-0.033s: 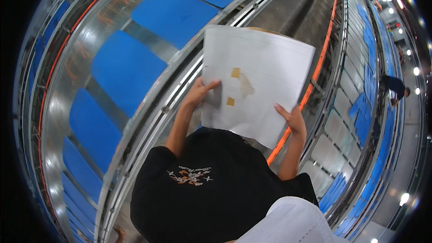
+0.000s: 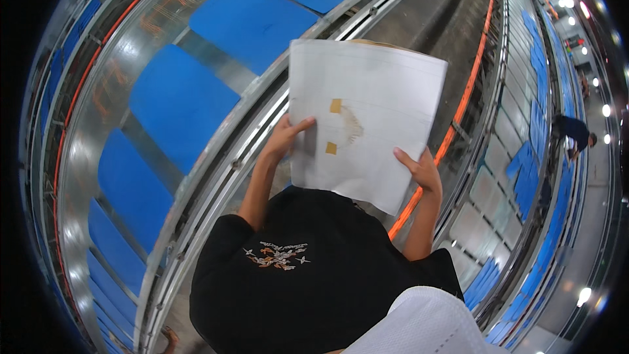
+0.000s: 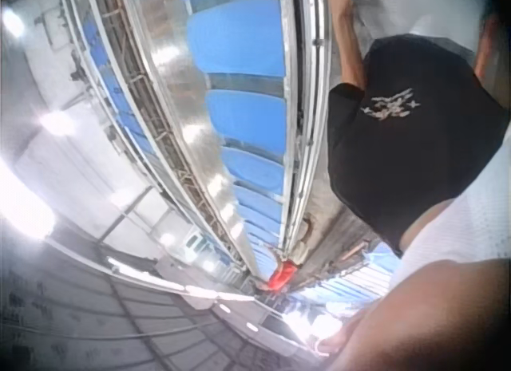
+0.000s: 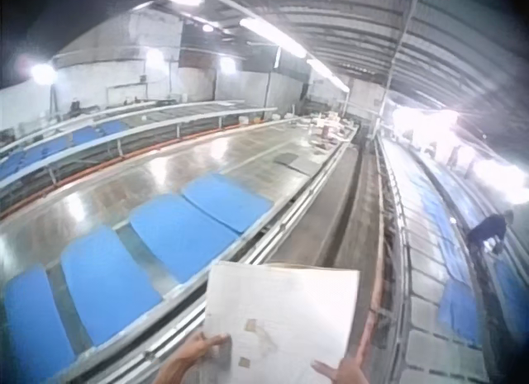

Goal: The person repeatedly wipes a blue surface with a white paper or cloth while walking along a metal walkway. They hold the paper in one hand and use the other hand to steady themselves on the railing.

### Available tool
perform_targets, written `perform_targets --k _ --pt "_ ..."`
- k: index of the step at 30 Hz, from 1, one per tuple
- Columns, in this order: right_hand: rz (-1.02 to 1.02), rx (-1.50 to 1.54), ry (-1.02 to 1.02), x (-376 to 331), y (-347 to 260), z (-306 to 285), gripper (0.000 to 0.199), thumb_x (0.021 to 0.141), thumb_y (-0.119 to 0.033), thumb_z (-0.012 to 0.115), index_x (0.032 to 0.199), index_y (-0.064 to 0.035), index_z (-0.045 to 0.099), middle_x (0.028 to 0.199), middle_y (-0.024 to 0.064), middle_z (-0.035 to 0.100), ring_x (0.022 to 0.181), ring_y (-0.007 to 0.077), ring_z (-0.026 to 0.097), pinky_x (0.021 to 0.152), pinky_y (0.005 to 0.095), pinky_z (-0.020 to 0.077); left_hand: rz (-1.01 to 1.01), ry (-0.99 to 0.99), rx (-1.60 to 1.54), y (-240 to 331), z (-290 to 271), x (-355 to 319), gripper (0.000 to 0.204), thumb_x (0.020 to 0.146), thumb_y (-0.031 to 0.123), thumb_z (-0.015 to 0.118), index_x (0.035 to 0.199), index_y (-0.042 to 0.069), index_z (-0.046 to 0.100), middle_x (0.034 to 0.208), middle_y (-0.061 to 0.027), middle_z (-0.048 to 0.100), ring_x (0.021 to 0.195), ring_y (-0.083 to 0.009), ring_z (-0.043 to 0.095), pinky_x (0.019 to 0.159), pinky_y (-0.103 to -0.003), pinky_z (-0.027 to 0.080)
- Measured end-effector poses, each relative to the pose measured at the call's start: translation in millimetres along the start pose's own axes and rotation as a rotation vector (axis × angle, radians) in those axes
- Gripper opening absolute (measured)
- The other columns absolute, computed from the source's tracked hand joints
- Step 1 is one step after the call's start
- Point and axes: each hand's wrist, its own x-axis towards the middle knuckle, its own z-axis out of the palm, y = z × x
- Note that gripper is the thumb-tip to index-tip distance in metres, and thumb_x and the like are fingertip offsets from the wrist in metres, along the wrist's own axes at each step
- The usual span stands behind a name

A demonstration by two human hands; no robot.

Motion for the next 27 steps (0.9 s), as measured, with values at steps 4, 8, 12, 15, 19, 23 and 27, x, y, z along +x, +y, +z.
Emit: perform_targets --k 4,8,12,15,19,23,27 --pt "0.003 -0.128 -0.064 127.1 -24.9 -19.2 0.047 0.084 -0.019 0.076 0.118 0.0080 0.060 0.103 0.0121 0.069 0.091 0.0171 0.064 0.083 0.0323 0.0512 -0.007 0.137 0.020 -9.8 -17.3 82.9 0.050 0.091 0.028 0.069 0.131 0.000 0.056 0.122 -0.0082 0.064 0.115 -0.0164 0.057 0.103 -0.030 0.039" --pt "-0.099 -0.313 0.043 258.7 -67.7 -66.8 0.039 0.084 -0.021 0.075 0.105 0.0104 0.064 0.094 0.0135 0.071 0.082 0.0188 0.066 0.075 0.0331 0.0524 0.196 0.363 0.024 -30.4 -37.3 192.1 0.044 0.095 0.026 0.064 0.131 0.002 0.057 0.121 -0.0118 0.066 0.111 -0.0182 0.061 0.098 -0.030 0.044" --pt "-0.336 -0.885 0.449 388.8 -105.3 -166.7 0.040 0.086 -0.020 0.071 0.111 0.0102 0.062 0.101 0.0254 0.068 0.090 0.0345 0.066 0.085 0.0427 0.0497 0.347 0.691 0.447 -18.1 -26.0 315.2 0.038 0.092 0.021 0.063 0.123 -0.001 0.062 0.118 -0.0156 0.068 0.106 -0.0238 0.066 0.093 -0.034 0.050" --pt "-0.514 -1.102 0.552 476.2 -161.6 -210.6 0.043 0.086 -0.015 0.065 0.125 0.0023 0.057 0.108 0.0277 0.066 0.099 0.0433 0.064 0.087 0.0493 0.0482 0.331 0.640 0.598 11.8 -18.0 391.0 0.047 0.090 0.030 0.063 0.127 0.002 0.060 0.131 -0.0221 0.058 0.123 -0.0336 0.055 0.104 -0.041 0.043" --pt "-0.500 -1.328 0.590 610.7 -206.5 -167.9 0.062 0.085 -0.012 0.059 0.145 -0.0137 0.043 0.097 0.0266 0.068 0.088 0.0429 0.066 0.079 0.0508 0.0510 0.281 0.609 0.835 22.4 -16.9 480.2 0.065 0.087 0.042 0.065 0.137 0.003 0.052 0.152 -0.0240 0.036 0.141 -0.0452 0.029 0.114 -0.054 0.026" --pt "-0.448 -1.134 -0.070 693.8 -217.5 -57.6 0.052 0.087 -0.013 0.059 0.138 -0.0142 0.051 0.091 0.0258 0.068 0.083 0.0433 0.066 0.074 0.0460 0.0527 0.299 0.737 1.132 28.0 -16.8 561.6 0.068 0.090 0.044 0.063 0.141 0.003 0.046 0.155 -0.0230 0.029 0.144 -0.0421 0.023 0.113 -0.062 0.020" --pt "-0.574 -0.683 -0.778 744.5 -239.0 -8.0 0.038 0.092 -0.020 0.060 0.122 0.0022 0.060 0.100 0.0250 0.069 0.090 0.0409 0.066 0.086 0.0417 0.0498 0.083 0.652 1.348 -10.5 -19.5 597.5 0.068 0.091 0.046 0.058 0.143 0.004 0.043 0.153 -0.0219 0.032 0.144 -0.0393 0.024 0.114 -0.060 0.018"
